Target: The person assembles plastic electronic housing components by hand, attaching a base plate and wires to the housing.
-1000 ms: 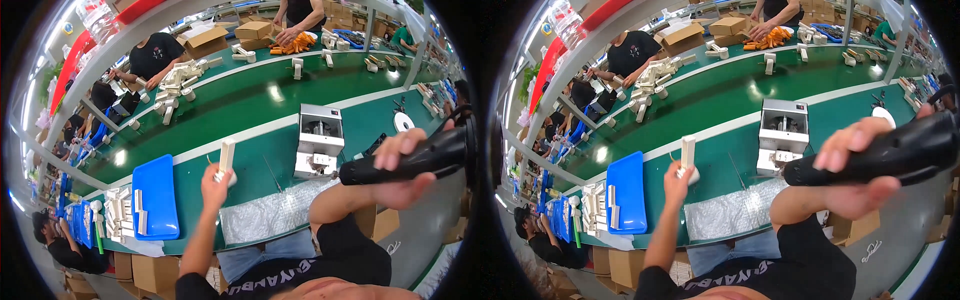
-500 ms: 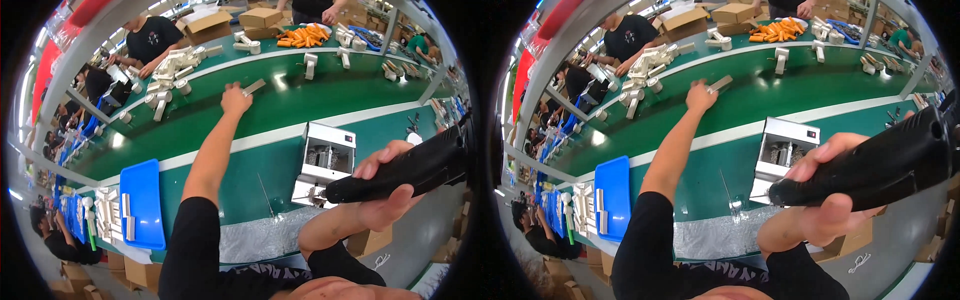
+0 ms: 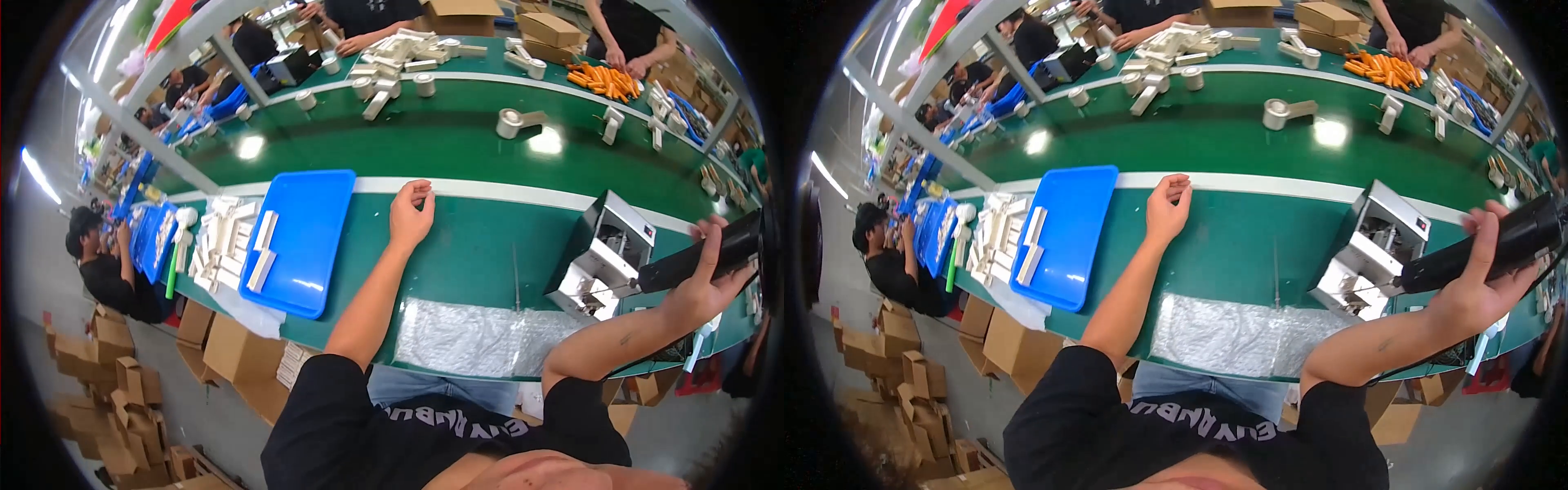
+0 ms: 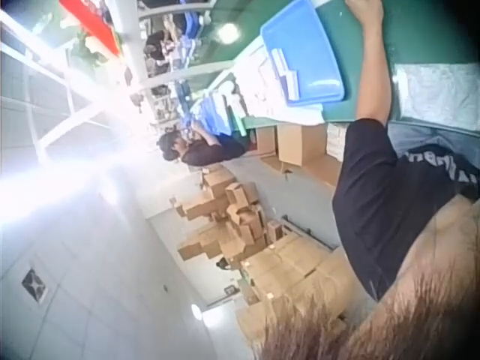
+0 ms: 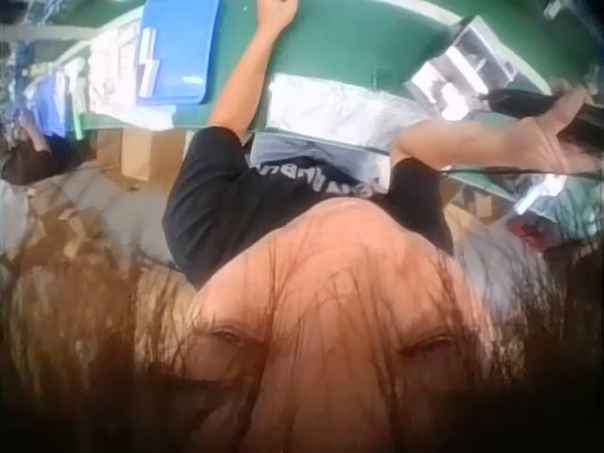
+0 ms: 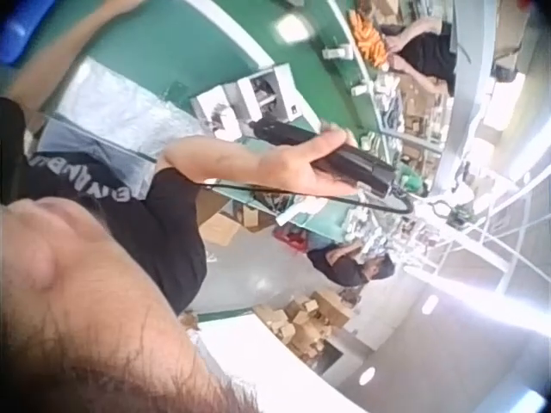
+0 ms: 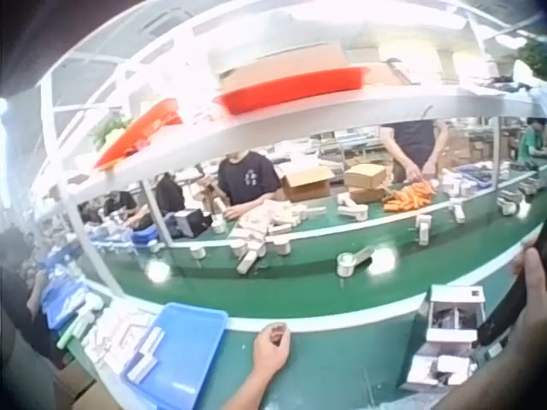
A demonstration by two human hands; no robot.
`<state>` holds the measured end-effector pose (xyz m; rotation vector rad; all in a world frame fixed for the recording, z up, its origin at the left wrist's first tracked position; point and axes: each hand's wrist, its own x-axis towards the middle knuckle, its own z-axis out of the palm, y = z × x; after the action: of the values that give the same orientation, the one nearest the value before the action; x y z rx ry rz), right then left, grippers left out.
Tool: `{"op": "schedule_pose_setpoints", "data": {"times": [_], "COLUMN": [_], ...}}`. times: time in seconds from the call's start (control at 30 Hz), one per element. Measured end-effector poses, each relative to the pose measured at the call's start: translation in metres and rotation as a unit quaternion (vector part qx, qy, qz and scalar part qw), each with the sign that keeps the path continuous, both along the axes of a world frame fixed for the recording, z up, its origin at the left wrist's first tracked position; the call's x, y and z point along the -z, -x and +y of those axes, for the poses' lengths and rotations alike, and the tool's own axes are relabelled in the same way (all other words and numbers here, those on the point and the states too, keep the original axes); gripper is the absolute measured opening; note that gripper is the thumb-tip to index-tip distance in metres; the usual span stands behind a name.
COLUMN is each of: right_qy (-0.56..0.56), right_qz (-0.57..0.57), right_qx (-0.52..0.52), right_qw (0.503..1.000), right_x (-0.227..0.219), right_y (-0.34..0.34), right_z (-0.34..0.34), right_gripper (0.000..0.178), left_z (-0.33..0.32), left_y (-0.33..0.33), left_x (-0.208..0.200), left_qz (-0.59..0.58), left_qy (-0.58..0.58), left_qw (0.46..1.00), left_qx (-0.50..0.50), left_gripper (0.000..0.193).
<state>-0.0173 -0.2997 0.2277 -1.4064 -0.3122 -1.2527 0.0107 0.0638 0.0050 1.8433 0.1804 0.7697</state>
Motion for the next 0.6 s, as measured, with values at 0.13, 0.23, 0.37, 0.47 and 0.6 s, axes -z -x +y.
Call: {"op": "schedule_pose_setpoints", "data": {"times": [0.13, 0.23, 0.37, 0.47, 0.6], "right_qy": [-0.002, 0.001, 0.109, 0.175, 0.286], "right_qz": [-0.222, -0.419, -0.254, -0.04, 0.135], "right_qx": [0.087, 0.195, -0.118, -0.188, -0.235], "right_qw": [0.971, 0.887, 0.954, 0.966, 0.919], "right_x": [-0.001, -0.004, 0.015, 0.04, 0.098], "right_y": [-0.001, 0.0, -0.014, -0.064, -0.172], "right_z": [0.001, 0.015, 0.134, 0.257, 0.339], "right_gripper": [0.039, 0.037, 0.03, 0.02, 0.027], "left_z": [0.024, 0.012, -0.006, 0.008, 0.002], "left_y": [0.006, -0.006, 0.0, 0.008, 0.005], "left_x": [0.002, 0.002, -0.008, -0.004, -0.011], "left_qz": [0.04, 0.105, 0.097, 0.098, 0.083], "left_qy": [0.08, 0.013, -0.036, 0.007, 0.068], "left_qw": [0.996, 0.992, 0.994, 0.994, 0.994], "left_qx": [-0.018, -0.075, -0.041, -0.04, -0.014], "left_gripper": [0.021, 0.019, 0.014, 0.011, 0.009]}}
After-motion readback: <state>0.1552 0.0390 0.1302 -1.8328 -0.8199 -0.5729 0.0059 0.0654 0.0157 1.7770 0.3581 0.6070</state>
